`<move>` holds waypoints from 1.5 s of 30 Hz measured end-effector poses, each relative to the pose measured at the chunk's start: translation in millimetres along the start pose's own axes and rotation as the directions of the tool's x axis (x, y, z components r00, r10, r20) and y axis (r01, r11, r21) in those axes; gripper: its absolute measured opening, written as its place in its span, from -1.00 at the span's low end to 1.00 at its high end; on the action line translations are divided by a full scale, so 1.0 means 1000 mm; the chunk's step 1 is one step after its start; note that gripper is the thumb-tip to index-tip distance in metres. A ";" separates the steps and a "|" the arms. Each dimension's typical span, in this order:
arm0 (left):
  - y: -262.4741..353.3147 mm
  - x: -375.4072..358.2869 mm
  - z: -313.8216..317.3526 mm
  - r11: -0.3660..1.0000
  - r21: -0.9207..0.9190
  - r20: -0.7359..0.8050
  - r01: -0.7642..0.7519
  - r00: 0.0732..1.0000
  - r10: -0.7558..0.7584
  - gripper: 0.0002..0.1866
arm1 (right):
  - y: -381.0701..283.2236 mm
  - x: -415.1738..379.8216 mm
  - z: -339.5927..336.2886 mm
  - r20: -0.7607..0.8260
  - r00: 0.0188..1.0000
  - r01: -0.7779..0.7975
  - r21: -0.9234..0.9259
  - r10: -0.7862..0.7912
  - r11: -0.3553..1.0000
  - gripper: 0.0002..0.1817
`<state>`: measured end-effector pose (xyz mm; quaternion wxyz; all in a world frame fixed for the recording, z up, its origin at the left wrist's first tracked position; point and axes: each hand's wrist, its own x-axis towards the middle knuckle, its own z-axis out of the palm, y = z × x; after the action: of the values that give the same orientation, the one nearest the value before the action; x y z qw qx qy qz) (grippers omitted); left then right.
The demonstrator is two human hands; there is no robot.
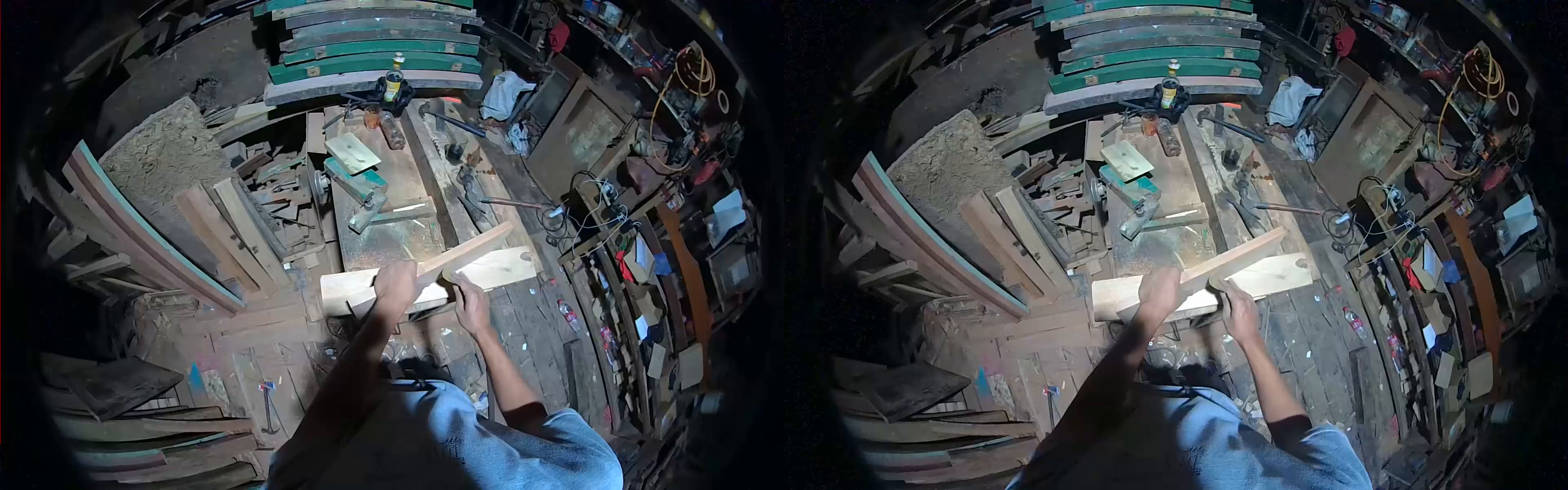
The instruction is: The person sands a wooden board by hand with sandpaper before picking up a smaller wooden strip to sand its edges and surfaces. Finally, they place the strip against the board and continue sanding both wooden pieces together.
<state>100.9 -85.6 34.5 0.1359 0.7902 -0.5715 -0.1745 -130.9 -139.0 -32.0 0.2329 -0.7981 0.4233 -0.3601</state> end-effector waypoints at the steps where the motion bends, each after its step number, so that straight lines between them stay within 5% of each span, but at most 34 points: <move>1: 0.006 0.005 0.008 1.000 0.015 0.017 0.003 1.000 -0.004 -0.80 | 0.010 -0.001 -0.011 0.072 0.997 0.010 -0.037 -0.008 0.999 -0.68; 3: 0.016 0.012 0.012 0.998 0.060 0.069 0.028 0.997 -0.032 -0.78 | 0.033 0.017 -0.036 -0.251 0.965 -0.059 0.080 0.077 0.995 -0.68; 5: 0.025 0.022 0.022 0.989 0.085 0.124 0.121 0.984 -0.131 -0.68 | 0.032 0.045 -0.077 -0.369 0.925 -0.105 -0.003 0.096 0.995 -0.67; 8: 0.032 0.031 0.020 0.988 0.092 0.125 0.120 0.983 -0.131 -0.67 | 0.050 0.076 -0.087 -0.310 0.936 -0.198 -0.065 0.169 0.978 -0.66; 11: 0.033 0.028 0.012 0.988 0.088 0.096 0.126 0.986 -0.134 -0.62 | 0.046 0.099 -0.076 -0.156 0.967 0.148 -0.290 -0.199 0.945 -0.55; 14: 0.029 0.026 0.022 0.990 0.119 0.040 0.080 0.996 -0.085 -0.61 | 0.023 0.082 -0.032 0.157 0.949 0.294 -0.135 -0.273 0.946 -0.42; 16: 0.028 0.023 0.028 0.990 0.120 -0.019 0.076 0.997 -0.074 -0.63 | 0.008 0.065 -0.029 0.362 0.827 0.463 -0.005 -0.430 0.887 -0.38; 17: 0.027 0.020 0.032 0.990 0.119 -0.048 0.076 0.996 -0.071 -0.64 | 0.011 0.069 -0.036 0.417 0.789 0.517 -0.053 -0.452 0.854 -0.51; 19: 0.020 0.019 0.040 0.996 0.091 -0.101 0.024 0.995 -0.015 -0.73 | 0.041 0.099 -0.055 0.425 0.793 0.467 0.033 -0.436 0.884 -0.53; 22: 0.029 0.015 0.029 0.995 0.078 -0.091 0.056 0.995 -0.049 -0.81 | 0.082 0.135 -0.093 0.095 0.978 0.193 -0.101 -0.184 0.976 -0.50; 25: 0.034 0.014 0.023 0.995 0.079 -0.071 0.061 0.996 -0.055 -0.80 | 0.101 0.131 -0.082 -0.087 0.973 0.189 -0.244 -0.215 0.951 -0.50; 31: 0.030 0.030 0.015 0.982 0.124 0.013 0.140 0.990 -0.142 -0.75 | 0.034 0.066 -0.032 0.253 0.889 0.405 -0.048 -0.381 0.913 -0.51; 33: 0.038 0.018 0.003 0.988 0.114 0.031 0.108 0.993 -0.113 -0.75 | 0.059 0.093 -0.048 0.242 0.857 0.470 -0.007 -0.455 0.882 -0.50; 37: 0.038 0.014 0.014 0.990 0.110 -0.043 0.093 0.995 -0.089 -0.77 | 0.120 0.140 -0.071 -0.107 0.986 0.114 -0.140 -0.130 0.983 -0.47; 39: 0.040 0.014 0.015 0.986 0.118 -0.022 0.115 0.993 -0.113 -0.79 | 0.116 0.129 -0.063 -0.205 0.956 0.166 -0.216 -0.211 0.962 -0.47; 40: 0.040 0.010 0.018 0.990 0.103 -0.062 0.100 0.994 -0.094 -0.79 | 0.099 0.113 -0.061 -0.150 0.977 0.111 -0.240 -0.150 0.964 -0.46; 45: 0.037 0.011 0.020 0.985 0.154 -0.053 0.078 0.996 -0.071 -0.76 | 0.066 0.057 -0.041 0.107 0.918 0.389 -0.064 -0.381 0.919 -0.58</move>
<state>63.4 -108.3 30.2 0.0806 0.8232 -0.5499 -0.1155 -174.1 -225.2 -29.2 0.1433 -0.8906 0.2616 -0.3433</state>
